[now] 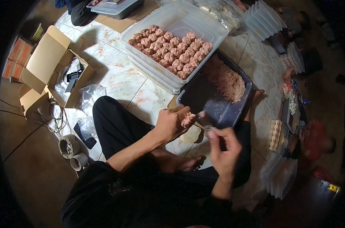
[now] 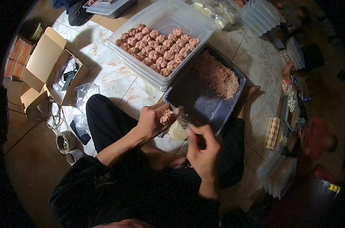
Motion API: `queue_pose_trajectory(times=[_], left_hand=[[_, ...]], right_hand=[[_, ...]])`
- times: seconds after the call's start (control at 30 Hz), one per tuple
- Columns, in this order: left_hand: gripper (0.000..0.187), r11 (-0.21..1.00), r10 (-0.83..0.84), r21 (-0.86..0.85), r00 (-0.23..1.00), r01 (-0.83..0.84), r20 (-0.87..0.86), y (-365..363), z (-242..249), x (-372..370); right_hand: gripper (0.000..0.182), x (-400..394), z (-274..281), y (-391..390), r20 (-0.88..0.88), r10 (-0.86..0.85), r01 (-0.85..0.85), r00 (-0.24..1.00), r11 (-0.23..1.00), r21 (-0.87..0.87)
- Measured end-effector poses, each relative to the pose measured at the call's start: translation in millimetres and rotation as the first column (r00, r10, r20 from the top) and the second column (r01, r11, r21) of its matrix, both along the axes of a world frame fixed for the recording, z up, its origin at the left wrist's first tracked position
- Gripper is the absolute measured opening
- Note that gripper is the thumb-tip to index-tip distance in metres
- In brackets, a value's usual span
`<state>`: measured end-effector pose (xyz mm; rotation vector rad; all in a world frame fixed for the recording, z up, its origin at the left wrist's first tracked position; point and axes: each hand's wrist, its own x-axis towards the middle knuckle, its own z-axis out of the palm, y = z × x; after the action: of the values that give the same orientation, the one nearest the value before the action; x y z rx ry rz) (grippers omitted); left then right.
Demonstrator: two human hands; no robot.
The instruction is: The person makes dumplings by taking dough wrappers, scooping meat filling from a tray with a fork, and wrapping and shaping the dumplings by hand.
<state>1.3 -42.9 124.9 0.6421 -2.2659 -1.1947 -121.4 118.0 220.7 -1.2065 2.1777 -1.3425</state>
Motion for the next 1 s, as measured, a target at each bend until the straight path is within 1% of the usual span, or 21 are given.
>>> queue_pose_trajectory(times=[0.03,0.07,0.17,0.2,0.23,0.3,0.37,0.43,0.47,0.5,0.57,0.63,0.67,0.7,0.73,0.77,0.8,0.83,0.9,0.93,1.0], left_hand=[[0.025,0.999,0.045,0.014,0.999,-0.045,-0.004,-4,3,1],[0.028,0.991,0.003,0.136,0.999,0.002,-0.039,-12,3,3],[0.03,0.957,-0.171,0.21,0.973,0.201,-0.153,-19,-9,4],[0.036,0.982,-0.1,0.13,0.96,0.138,-0.261,-10,-11,-2],[0.035,0.951,-0.072,0.273,0.96,0.148,-0.271,-5,-5,-6],[0.034,0.829,-0.006,0.535,0.961,0.159,-0.276,0,10,-10],[0.032,0.864,-0.036,0.479,0.969,0.153,-0.245,0,-6,-13],[0.032,0.885,-0.036,0.451,0.985,0.111,-0.172,-6,-12,-6],[0.032,0.863,-0.003,0.495,0.982,0.098,-0.19,-11,-12,-4],[0.032,0.874,0.002,0.48,0.987,0.078,-0.163,-15,-17,-4],[0.032,0.888,-0.005,0.458,0.995,0.049,-0.096,-20,-32,-4],[0.027,0.935,-0.025,0.35,0.997,0.051,-0.078,-15,-32,-11],[0.024,0.958,-0.038,0.284,0.998,0.049,-0.044,-12,-26,-11],[0.021,0.977,-0.05,0.209,0.999,0.052,-0.013,-12,-22,-14],[0.018,0.982,-0.059,0.177,0.995,0.072,-0.08,-8,-20,-17],[0.017,0.991,-0.086,0.1,0.996,0.084,0.016,-5,-16,-16],[0.017,0.995,-0.102,0.023,0.988,0.1,0.116,-4,-8,-14],[0.018,0.992,-0.1,-0.058,0.972,0.115,0.214,-6,-3,-13],[0.018,0.999,-0.052,0.01,0.983,0.051,0.174,-5,-13,-11],[0.019,0.998,-0.043,0.042,0.984,0.037,0.172,-8,-15,-7],[0.019,0.998,-0.037,0.054,0.99,0.03,0.137,-16,-14,-4]], right_hand=[[0.011,-4,6,1,-0.022,-0.035,0.035,0.999,0.999,-0.01],[0.01,-12,6,-2,-0.054,-0.041,0.04,0.998,0.999,-0.02],[0.009,-65,-5,-32,-0.212,-0.124,0.125,0.969,0.992,-0.008],[0.009,-103,-29,-48,-0.265,-0.151,0.157,0.952,0.988,0.003],[0.009,-142,-60,-69,-0.317,-0.177,0.189,0.932,0.982,0.008],[0.01,-194,-102,-111,-0.355,-0.272,0.3,0.895,0.954,0.025],[0.008,-250,-181,-99,-0.563,-0.176,0.368,0.808,0.896,0.249],[0.007,-248,-188,-90,-0.615,-0.126,0.417,0.778,0.836,0.356],[0.006,-225,-152,-81,-0.591,-0.14,0.414,0.794,0.837,0.358],[0.006,-195,-114,-71,-0.564,-0.147,0.408,0.812,0.835,0.37],[0.006,-124,-51,-55,-0.325,-0.179,0.274,0.929,0.922,0.273],[0.005,-59,-12,-32,-0.153,-0.012,0.038,0.988,0.984,0.171],[0.004,-33,1,-22,-0.118,0.085,-0.06,0.989,0.977,0.202],[0.003,-17,8,-18,-0.085,0.178,-0.155,0.98,0.962,0.223],[0.005,-12,2,-18,-0.106,0.188,-0.158,0.976,0.957,0.241],[0.007,-9,-4,-16,-0.124,0.201,-0.164,0.972,0.951,0.263],[0.01,-7,-2,-16,-0.045,0.13,-0.117,0.99,0.966,0.231],[0.009,-8,1,-14,-0.08,0.071,-0.063,0.994,0.993,0.098],[0.01,-12,8,-12,-0.121,-0.038,0.032,0.992,0.998,-0.055],[0.011,-16,14,-11,-0.117,-0.014,0.015,0.993,1.0,0.01],[0.011,-15,9,-19,-0.081,0.156,-0.137,0.984,0.969,0.204]])
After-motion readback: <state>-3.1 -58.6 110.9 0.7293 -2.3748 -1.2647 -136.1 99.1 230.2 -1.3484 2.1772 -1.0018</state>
